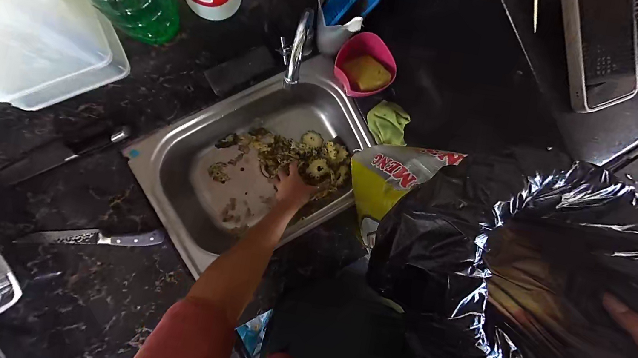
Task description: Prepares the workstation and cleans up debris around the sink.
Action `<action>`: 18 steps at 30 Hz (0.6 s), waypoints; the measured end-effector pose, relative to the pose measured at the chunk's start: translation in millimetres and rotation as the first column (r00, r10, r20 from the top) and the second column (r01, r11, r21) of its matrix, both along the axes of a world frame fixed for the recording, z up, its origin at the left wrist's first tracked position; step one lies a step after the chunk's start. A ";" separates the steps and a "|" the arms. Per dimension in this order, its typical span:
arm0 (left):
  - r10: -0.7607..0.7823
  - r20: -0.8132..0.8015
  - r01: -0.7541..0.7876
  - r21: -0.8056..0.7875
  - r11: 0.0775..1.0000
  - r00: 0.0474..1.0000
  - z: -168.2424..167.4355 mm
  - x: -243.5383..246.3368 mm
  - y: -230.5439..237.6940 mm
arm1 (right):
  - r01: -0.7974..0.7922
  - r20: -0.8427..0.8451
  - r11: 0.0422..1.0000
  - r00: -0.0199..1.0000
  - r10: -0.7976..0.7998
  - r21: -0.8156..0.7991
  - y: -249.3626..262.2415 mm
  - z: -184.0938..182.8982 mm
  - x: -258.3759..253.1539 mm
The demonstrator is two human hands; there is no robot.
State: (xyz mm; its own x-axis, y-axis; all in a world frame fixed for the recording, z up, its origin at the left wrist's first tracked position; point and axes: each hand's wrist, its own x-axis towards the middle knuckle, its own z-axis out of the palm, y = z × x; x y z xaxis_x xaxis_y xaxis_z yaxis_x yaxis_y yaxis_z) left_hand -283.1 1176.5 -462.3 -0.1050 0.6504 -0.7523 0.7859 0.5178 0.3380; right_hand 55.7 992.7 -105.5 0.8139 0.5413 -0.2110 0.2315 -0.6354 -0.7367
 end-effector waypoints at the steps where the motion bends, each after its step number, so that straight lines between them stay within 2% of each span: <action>1: -0.016 0.003 0.016 0.008 1.000 1.000 -1.7 -1.8 0.2 | 0.007 0.001 1.000 1.000 -0.007 -0.006 0.5 0.7 -0.7; 8: -0.055 0.109 0.053 0.016 0.998 0.993 5.7 5.0 -0.2 | 0.044 0.014 0.998 0.999 -0.044 -0.038 6.3 3.3 -4.7; 11: 0.040 0.297 -0.050 0.026 0.998 0.954 5.6 -6.4 3.9 | 0.014 -0.021 1.000 1.000 -0.015 -0.015 4.8 8.6 -5.2; 14: 0.307 0.490 -0.284 -0.124 0.951 0.816 9.2 -29.1 2.9 | -0.122 -0.220 0.979 0.963 0.156 0.161 -2.8 17.8 3.0; 16: 0.523 0.526 -0.463 -0.255 0.849 0.670 30.5 -44.1 1.7 | -0.195 -0.338 0.929 0.892 0.301 0.314 -5.3 20.5 7.8; 18: 0.639 0.573 -0.578 -0.319 0.751 0.513 61.1 -60.3 -1.6 | -0.247 -0.377 0.886 0.836 0.400 0.391 -2.5 16.9 9.3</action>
